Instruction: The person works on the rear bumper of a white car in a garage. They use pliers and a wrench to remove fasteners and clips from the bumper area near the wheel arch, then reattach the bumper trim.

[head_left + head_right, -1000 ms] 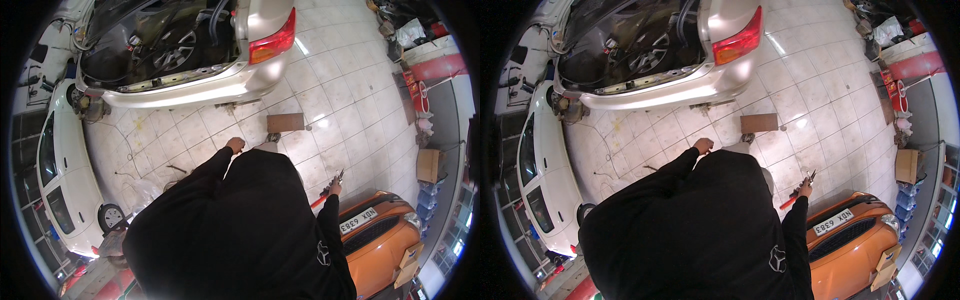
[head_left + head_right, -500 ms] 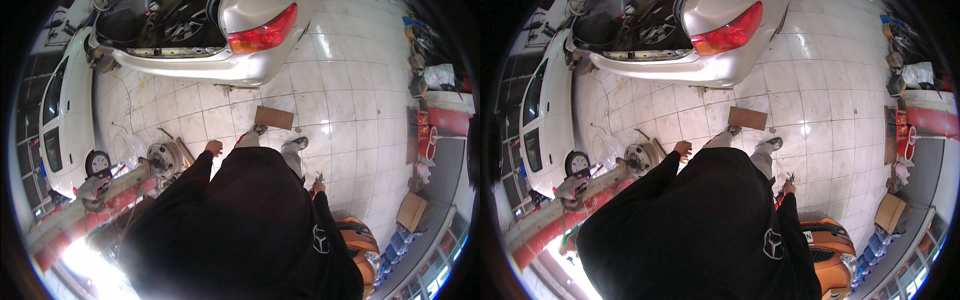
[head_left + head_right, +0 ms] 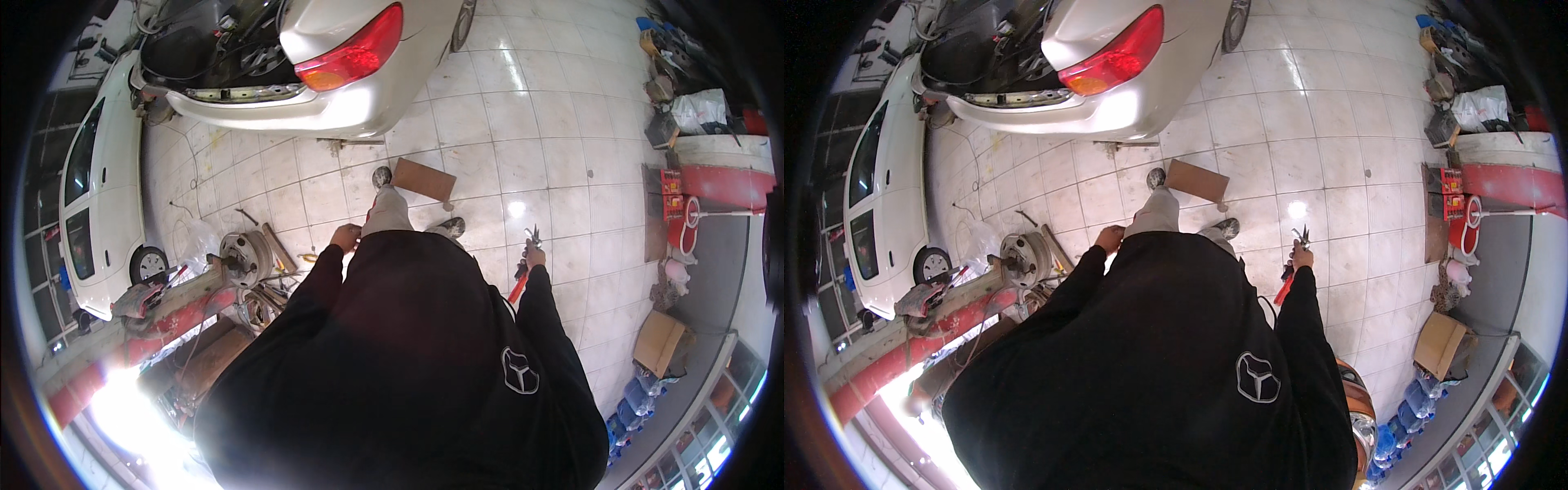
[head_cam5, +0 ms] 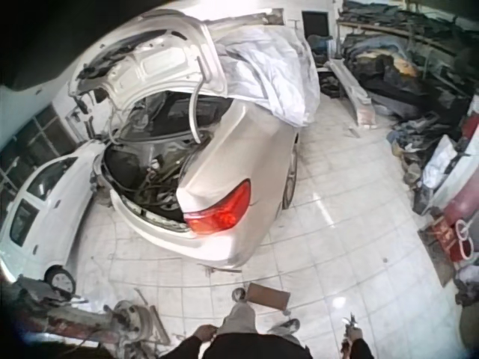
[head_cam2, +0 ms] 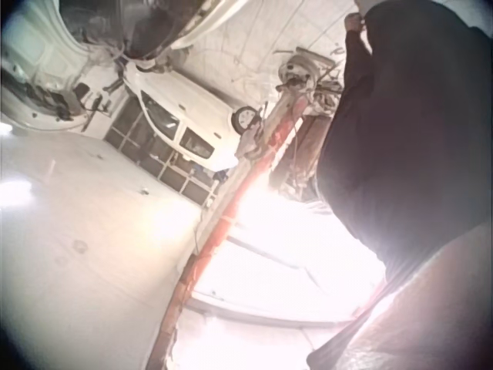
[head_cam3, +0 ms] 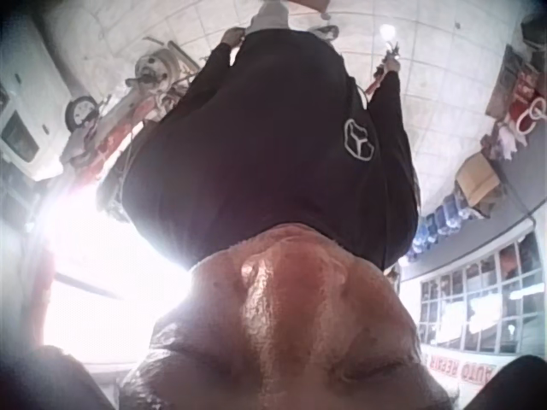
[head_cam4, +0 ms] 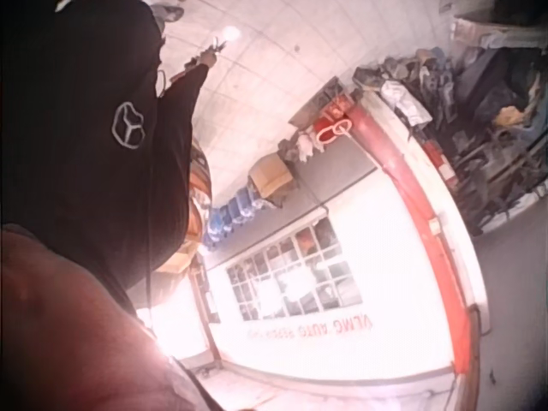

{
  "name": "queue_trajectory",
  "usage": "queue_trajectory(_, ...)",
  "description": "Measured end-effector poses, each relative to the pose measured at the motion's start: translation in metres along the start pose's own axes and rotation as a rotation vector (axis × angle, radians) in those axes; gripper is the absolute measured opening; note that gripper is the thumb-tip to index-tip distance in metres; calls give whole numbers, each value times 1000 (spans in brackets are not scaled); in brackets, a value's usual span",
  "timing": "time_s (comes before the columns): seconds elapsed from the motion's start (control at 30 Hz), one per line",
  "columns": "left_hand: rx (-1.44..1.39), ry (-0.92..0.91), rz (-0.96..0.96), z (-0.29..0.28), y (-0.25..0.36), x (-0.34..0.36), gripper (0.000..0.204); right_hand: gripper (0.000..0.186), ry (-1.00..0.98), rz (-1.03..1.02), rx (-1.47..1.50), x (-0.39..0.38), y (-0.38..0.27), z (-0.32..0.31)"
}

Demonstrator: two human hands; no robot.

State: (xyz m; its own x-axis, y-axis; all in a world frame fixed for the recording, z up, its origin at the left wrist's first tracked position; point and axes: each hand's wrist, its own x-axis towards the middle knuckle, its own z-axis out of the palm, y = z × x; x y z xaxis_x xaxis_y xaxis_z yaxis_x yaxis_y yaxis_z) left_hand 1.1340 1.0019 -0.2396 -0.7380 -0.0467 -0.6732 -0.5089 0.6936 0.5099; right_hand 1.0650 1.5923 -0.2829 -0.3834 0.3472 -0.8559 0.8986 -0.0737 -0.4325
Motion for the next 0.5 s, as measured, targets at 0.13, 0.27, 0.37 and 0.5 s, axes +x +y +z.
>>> queue_trajectory(0.13,-537,-21,-308,-1,63,24,31,34,-13,52,-10,7,14,-13)
queue_trajectory(0.27,-456,-122,-317,6,87,50,22,35,-13,132,-82,8,19,-16)
queue_trajectory(0.37,-103,-127,-20,19,76,83,14,37,-25,160,-33,30,19,-21)
queue_trajectory(0.5,188,-153,223,34,95,127,15,36,29,227,6,40,-1,-41)
